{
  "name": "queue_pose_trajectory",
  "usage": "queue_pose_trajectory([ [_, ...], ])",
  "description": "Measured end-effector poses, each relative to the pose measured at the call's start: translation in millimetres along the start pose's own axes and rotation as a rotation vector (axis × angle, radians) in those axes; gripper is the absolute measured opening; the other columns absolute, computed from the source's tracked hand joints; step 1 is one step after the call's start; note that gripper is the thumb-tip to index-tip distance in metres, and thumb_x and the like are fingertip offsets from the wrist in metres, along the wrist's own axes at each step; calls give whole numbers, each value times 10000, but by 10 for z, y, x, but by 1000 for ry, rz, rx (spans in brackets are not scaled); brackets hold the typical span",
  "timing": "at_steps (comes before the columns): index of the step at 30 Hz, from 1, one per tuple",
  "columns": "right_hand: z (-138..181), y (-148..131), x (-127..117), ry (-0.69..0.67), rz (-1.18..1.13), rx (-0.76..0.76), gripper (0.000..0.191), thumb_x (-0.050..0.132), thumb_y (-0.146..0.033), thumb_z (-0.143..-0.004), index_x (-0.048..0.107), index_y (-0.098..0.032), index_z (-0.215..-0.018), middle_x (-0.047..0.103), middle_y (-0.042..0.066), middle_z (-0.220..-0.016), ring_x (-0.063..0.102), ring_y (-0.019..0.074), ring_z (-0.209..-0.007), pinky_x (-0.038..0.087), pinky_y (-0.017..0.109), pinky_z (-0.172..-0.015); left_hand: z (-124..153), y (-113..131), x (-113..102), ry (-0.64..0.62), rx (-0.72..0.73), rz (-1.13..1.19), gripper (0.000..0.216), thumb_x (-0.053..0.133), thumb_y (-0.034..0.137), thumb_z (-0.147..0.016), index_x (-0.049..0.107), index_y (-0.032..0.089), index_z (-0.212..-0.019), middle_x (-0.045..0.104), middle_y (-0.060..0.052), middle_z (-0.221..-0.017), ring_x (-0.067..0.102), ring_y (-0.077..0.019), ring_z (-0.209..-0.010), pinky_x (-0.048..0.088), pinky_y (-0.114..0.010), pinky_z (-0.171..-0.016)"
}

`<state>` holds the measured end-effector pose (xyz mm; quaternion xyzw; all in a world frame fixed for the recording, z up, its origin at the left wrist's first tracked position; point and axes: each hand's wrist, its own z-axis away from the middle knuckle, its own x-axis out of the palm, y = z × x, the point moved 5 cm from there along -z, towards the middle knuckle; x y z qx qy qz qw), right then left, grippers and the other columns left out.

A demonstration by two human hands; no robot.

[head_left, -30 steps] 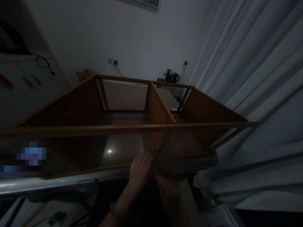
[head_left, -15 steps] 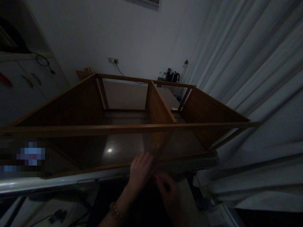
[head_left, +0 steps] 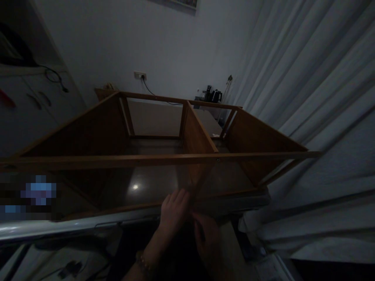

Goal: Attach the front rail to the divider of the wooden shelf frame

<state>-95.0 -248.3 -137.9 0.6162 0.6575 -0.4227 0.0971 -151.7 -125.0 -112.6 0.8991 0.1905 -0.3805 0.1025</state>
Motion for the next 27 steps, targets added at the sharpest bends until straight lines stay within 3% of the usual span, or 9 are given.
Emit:
queue_pose_trajectory([
  [6, 10, 118, -99, 15, 22, -15, 294, 463, -158, -905, 577, -232, -1166, 700, 52, -996, 667, 162, -869, 545, 292, -750, 14, -4, 17, -6, -1, 11, 182, 603, 313, -807, 629, 197, -945, 680, -62, -950, 609, -218, -843, 422, -324, -712],
  [12, -10, 161, -106, -14, -128, 101, 272, 475, -215, -906, 609, -245, -1140, 698, 53, -1027, 665, 172, -912, 548, 304, -781, 5, -6, 11, -4, -1, 12, 183, 599, 329, -811, 628, 201, -939, 679, -66, -952, 606, -220, -850, 418, -320, -711],
  [20, -56, 223, -32, -74, -380, 271, 252, 471, -346, -910, 659, -255, -1051, 714, 28, -892, 666, 159, -813, 531, 276, -748, 27, -1, 47, -22, -4, 6, 199, 629, 319, -788, 625, 206, -953, 680, -58, -976, 605, -231, -873, 418, -334, -729],
  [27, -20, 242, 93, 57, -530, 385, 361, 365, -394, -938, 651, -204, -827, 644, 21, -708, 603, 134, -625, 495, 233, -582, 27, -10, 55, -33, -14, -1, 187, 598, 331, -811, 642, 207, -943, 678, -67, -970, 608, -220, -861, 425, -322, -722],
])
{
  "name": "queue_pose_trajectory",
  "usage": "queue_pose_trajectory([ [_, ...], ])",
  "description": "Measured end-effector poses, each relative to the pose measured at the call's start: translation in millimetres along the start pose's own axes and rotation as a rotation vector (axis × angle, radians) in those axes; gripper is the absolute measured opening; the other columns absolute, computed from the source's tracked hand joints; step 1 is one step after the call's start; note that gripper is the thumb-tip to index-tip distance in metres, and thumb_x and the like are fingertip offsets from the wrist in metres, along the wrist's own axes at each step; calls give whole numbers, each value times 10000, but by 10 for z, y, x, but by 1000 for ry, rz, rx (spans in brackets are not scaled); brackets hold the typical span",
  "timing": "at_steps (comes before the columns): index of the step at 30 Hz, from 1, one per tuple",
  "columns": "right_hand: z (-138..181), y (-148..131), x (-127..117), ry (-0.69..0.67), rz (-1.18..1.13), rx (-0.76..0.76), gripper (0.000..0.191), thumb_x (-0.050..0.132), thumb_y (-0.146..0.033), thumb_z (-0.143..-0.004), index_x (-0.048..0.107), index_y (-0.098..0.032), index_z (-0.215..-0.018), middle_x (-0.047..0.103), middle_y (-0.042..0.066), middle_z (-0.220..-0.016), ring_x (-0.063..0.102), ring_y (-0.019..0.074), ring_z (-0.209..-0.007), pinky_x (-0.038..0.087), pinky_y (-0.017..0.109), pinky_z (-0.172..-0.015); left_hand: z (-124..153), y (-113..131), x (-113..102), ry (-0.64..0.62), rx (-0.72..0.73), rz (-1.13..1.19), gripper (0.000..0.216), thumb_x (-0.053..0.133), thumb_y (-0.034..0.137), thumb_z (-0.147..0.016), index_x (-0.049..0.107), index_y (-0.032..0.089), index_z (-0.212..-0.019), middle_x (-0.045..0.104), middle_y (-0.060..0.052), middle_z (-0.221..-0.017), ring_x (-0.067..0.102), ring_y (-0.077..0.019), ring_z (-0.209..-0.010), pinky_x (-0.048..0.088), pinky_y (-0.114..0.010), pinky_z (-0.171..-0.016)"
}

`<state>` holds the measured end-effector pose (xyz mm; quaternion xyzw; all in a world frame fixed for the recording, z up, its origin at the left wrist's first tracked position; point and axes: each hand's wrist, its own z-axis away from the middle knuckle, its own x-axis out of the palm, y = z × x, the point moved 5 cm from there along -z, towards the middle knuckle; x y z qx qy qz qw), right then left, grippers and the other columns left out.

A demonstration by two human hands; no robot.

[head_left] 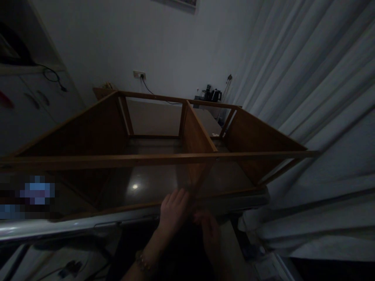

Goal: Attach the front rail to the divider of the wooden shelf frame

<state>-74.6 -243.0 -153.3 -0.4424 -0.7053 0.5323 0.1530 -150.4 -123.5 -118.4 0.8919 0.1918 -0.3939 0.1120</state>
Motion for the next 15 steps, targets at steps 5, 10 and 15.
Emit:
queue_pose_trajectory([
  [5, -8, -68, 39, 51, -19, 58, 358, 341, -398, -948, 583, -204, -768, 559, -3, -646, 545, 120, -595, 464, 218, -575, 1, 4, -1, 8, 12, -1, 209, 608, 338, -802, 637, 199, -956, 679, -71, -982, 602, -228, -875, 422, -330, -725],
  [10, -27, -146, 100, 6, 35, 56, 320, 382, -394, -933, 567, -200, -757, 562, -4, -675, 543, 121, -627, 442, 220, -604, -6, 5, -5, 8, 9, -1, 179, 629, 297, -781, 636, 203, -933, 687, -57, -968, 603, -231, -862, 413, -328, -719],
  [15, -36, -134, 176, -114, -165, 156, 286, 481, -438, -881, 559, -196, -750, 587, -11, -643, 577, 127, -601, 459, 230, -590, -11, 3, -34, 17, 17, 2, 165, 590, 303, -808, 641, 205, -929, 686, -62, -962, 603, -229, -874, 412, -323, -720],
])
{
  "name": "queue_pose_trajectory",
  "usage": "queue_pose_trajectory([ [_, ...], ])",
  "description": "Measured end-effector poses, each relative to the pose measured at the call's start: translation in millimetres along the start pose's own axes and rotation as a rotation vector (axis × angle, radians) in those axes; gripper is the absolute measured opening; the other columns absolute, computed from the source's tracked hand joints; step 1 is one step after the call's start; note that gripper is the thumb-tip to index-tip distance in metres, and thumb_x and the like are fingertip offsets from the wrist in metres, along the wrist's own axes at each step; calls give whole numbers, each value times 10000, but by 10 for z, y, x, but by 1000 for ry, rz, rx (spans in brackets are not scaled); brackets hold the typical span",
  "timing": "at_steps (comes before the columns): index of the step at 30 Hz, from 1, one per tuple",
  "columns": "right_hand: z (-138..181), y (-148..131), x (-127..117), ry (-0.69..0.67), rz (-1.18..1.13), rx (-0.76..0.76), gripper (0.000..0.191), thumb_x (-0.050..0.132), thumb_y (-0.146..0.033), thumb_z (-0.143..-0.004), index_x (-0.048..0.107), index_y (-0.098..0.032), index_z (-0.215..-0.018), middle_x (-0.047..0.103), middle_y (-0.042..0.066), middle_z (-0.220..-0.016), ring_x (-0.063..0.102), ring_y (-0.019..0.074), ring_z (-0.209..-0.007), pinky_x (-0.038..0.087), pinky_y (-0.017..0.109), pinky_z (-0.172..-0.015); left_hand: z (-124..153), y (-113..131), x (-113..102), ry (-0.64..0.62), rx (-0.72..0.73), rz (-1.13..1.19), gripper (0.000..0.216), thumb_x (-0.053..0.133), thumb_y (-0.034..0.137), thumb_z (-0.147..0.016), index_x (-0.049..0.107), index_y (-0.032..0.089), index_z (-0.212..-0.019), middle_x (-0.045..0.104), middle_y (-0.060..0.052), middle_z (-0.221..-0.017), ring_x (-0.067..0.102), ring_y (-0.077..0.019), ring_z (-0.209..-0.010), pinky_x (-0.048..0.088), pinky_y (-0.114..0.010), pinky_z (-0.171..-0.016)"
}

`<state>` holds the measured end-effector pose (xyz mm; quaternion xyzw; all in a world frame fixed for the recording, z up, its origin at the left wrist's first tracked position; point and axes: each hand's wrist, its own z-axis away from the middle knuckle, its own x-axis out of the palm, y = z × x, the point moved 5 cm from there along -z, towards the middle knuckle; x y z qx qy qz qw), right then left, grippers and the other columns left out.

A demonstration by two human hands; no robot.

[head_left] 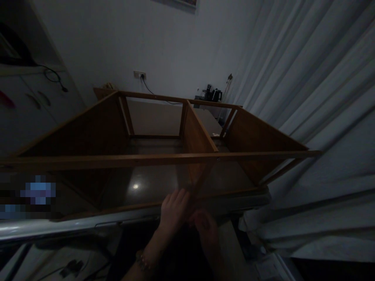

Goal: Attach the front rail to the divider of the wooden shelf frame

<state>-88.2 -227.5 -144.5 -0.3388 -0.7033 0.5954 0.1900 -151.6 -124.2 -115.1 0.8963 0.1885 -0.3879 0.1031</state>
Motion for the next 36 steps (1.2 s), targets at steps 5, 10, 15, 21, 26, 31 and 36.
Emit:
queue_pose_trajectory([
  [5, 3, 97, 89, -91, -290, 88, 270, 547, -482, -832, 533, -222, -906, 649, 9, -753, 599, 132, -578, 465, 230, -488, -12, 1, -21, -2, 10, -17, 158, 581, 274, -813, 644, 207, -941, 686, -68, -958, 603, -226, -854, 407, -321, -708],
  [10, 64, 183, 87, 18, -347, 171, 494, 642, -430, -775, 408, -257, -1174, 666, 4, -795, 632, 152, -663, 490, 243, -531, 21, -9, 28, 29, 13, -19, 191, 602, 319, -803, 648, 197, -943, 692, -67, -958, 607, -230, -862, 405, -328, -739],
  [15, 139, 182, 58, 87, -377, 284, 575, 662, -379, -776, 367, -233, -1247, 669, 22, -816, 643, 163, -694, 508, 273, -601, 40, -8, 52, 27, 18, -27, 215, 596, 338, -808, 644, 196, -962, 691, -70, -978, 610, -233, -872, 406, -335, -739],
  [21, 188, 225, 3, 94, -210, 237, 366, 593, -407, -829, 453, -233, -1120, 674, 17, -829, 645, 161, -731, 511, 265, -644, -2, 8, 19, 3, 5, -20, 224, 616, 373, -790, 637, 198, -928, 690, -66, -967, 610, -233, -854, 405, -333, -706],
  [26, 201, 133, -174, 192, 339, -45, 245, 547, -340, -864, 609, -220, -1068, 700, 71, -972, 666, 202, -832, 511, 302, -722, -1, 11, 15, 10, -6, -8, 215, 593, 365, -811, 629, 199, -941, 687, -69, -965, 606, -226, -858, 405, -329, -716],
  [31, 198, -57, -245, 232, 712, -419, 260, 522, -237, -885, 644, -256, -1114, 719, 52, -933, 674, 183, -764, 495, 289, -694, 9, 2, 24, 27, -11, 1, 211, 608, 350, -802, 625, 197, -947, 689, -64, -954, 603, -234, -869, 400, -338, -735],
  [36, 176, -34, -250, 227, 573, -394, 274, 543, -224, -877, 639, -270, -1130, 716, 41, -953, 670, 166, -804, 504, 265, -718, -19, 13, -13, 32, -5, -1, 216, 634, 342, -781, 620, 193, -937, 690, -54, -959, 603, -235, -866, 400, -341, -735],
])
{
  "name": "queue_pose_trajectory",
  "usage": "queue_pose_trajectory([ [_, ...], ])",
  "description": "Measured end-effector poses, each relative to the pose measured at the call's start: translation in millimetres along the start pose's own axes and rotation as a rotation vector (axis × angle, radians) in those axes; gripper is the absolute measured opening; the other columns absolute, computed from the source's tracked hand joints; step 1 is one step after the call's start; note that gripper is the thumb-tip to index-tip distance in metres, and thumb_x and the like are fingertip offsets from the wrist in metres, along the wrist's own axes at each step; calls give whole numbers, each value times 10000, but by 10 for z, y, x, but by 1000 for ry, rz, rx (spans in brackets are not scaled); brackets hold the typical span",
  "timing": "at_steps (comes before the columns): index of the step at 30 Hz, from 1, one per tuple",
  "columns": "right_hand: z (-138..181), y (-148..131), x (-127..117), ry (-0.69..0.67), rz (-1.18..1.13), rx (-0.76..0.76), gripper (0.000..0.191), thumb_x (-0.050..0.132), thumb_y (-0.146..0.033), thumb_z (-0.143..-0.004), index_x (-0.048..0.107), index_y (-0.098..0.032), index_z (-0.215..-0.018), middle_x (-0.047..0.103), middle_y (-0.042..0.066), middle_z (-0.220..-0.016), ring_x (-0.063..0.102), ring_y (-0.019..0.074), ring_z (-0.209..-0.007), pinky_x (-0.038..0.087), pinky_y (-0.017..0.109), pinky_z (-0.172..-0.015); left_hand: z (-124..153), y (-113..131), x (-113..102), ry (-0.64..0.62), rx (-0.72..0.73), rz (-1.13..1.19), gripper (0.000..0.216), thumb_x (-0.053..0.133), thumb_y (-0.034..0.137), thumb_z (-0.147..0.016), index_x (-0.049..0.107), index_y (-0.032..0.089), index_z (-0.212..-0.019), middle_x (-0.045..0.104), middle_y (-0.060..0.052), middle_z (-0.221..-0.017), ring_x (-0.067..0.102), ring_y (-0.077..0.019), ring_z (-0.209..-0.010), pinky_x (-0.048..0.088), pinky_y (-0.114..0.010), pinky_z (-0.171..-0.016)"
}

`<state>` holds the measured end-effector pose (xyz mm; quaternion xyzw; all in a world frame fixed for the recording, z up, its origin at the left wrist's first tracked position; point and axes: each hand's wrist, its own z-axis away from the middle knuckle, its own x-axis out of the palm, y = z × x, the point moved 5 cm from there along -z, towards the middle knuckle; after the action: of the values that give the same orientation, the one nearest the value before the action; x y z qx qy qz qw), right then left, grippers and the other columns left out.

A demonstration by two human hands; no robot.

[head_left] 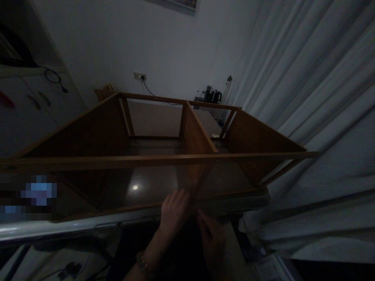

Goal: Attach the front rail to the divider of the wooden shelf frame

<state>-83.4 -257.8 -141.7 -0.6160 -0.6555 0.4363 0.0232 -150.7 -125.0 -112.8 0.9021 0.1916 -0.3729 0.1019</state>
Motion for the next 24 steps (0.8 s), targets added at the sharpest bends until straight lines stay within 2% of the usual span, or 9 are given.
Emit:
queue_pose_trajectory([
  [3, 6, 47, 61, -63, -196, 103, 258, 539, -253, -881, 647, -277, -1113, 713, 32, -961, 664, 157, -811, 507, 260, -734, -12, 12, -24, 5, 2, -15, 184, 635, 321, -778, 619, 200, -916, 694, -50, -936, 604, -232, -841, 395, -337, -709],
  [6, 35, 131, 149, -92, -408, 293, 237, 539, -349, -876, 675, -260, -1048, 709, 22, -819, 638, 143, -685, 501, 256, -653, -5, 15, -15, 4, -2, -21, 186, 645, 300, -769, 618, 202, -924, 695, -52, -936, 602, -231, -831, 390, -336, -703],
  [10, 146, 199, 334, -5, -731, 553, 344, 518, -517, -849, 679, -218, -903, 578, -16, -580, 516, 122, -544, 447, 251, -557, 13, 7, 24, -4, -18, -7, 232, 674, 335, -748, 620, 192, -922, 692, -56, -942, 598, -239, -847, 391, -340, -712],
  [14, 251, 178, 518, 58, -965, 649, 453, 395, -587, -878, 591, -211, -716, 490, -26, -581, 436, 111, -538, 395, 245, -543, 25, 5, 43, 5, -17, 2, 251, 676, 352, -749, 621, 191, -934, 690, -54, -944, 595, -238, -858, 390, -340, -722],
  [19, 181, 170, 472, 138, -884, 607, 453, 345, -547, -912, 501, -211, -651, 477, -23, -622, 447, 120, -590, 404, 254, -601, 21, 4, 37, 18, -29, 10, 244, 626, 386, -789, 622, 192, -937, 688, -51, -938, 595, -230, -855, 392, -338, -720],
  [21, 94, 120, 394, 135, -750, 542, 446, 348, -504, -925, 480, -207, -620, 462, -25, -598, 435, 117, -567, 391, 241, -574, 12, 12, 33, -2, -24, 13, 228, 615, 387, -798, 624, 196, -922, 687, -48, -932, 596, -225, -847, 393, -331, -708],
  [24, -42, -29, 292, 55, -501, 385, 378, 409, -416, -921, 508, -204, -624, 497, -16, -601, 469, 120, -573, 387, 231, -554, 6, 11, 30, -29, -36, 2, 194, 601, 370, -808, 632, 202, -900, 689, -53, -926, 600, -223, -838, 393, -330, -698],
])
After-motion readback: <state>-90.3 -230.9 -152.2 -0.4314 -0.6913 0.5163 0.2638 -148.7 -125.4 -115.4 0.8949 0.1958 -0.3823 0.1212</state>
